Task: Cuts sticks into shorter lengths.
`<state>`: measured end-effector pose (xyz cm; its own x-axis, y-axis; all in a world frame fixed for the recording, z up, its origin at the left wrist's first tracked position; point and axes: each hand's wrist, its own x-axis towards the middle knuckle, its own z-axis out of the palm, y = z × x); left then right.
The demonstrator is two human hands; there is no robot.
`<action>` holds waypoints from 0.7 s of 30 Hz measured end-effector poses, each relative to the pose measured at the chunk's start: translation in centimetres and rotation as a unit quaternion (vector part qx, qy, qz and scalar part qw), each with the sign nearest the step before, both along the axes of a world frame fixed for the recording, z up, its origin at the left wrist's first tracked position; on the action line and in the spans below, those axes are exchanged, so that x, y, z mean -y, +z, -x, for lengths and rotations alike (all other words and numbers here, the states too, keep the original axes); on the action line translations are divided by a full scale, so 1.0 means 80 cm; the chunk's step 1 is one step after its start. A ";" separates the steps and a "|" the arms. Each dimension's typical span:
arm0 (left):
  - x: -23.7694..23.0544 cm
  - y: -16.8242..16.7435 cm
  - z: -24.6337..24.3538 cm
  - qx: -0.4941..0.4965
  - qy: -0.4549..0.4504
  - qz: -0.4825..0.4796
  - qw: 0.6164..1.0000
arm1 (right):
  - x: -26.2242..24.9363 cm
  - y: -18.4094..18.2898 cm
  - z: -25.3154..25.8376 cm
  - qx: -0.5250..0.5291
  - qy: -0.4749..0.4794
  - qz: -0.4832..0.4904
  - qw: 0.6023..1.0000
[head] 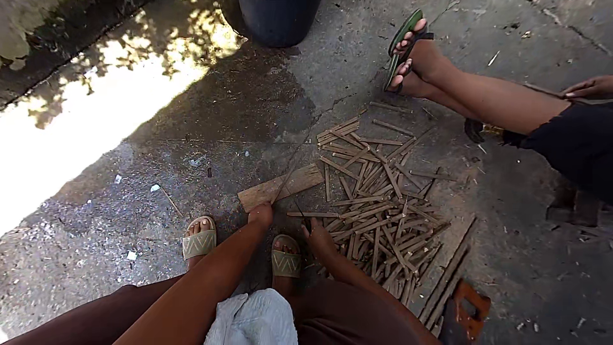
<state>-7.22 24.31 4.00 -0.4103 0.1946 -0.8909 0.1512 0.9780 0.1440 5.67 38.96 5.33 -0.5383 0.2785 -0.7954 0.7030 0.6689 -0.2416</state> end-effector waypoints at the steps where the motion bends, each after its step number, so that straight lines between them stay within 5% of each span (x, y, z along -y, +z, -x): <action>1: 0.005 -0.008 0.004 0.019 0.018 -0.028 0.999 | -0.002 -0.005 -0.001 0.005 0.000 0.006 1.000; 3: 0.021 -0.027 0.006 0.074 0.125 -0.120 0.982 | -0.006 -0.013 -0.004 -0.003 -0.011 0.020 1.000; 5: 0.036 -0.036 -0.001 0.153 0.306 -0.198 0.919 | -0.009 -0.021 -0.009 -0.018 -0.019 0.035 0.999; 7: 0.045 -0.034 -0.002 0.202 0.397 -0.210 0.871 | -0.010 -0.026 -0.010 -0.023 -0.021 0.043 0.999; 14: 0.035 -0.042 0.010 0.127 0.240 -0.129 0.954 | -0.014 -0.017 0.006 -0.029 -0.016 0.019 0.999; 21: 0.017 -0.040 0.009 0.170 0.249 -0.148 0.942 | -0.012 -0.019 0.035 -0.049 -0.019 -0.002 0.999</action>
<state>-7.98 22.93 0.84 -0.2171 0.3146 -0.9240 -0.4204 0.8242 0.3794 2.84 39.88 3.82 -0.6021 0.3029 -0.7387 0.7007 0.6440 -0.3070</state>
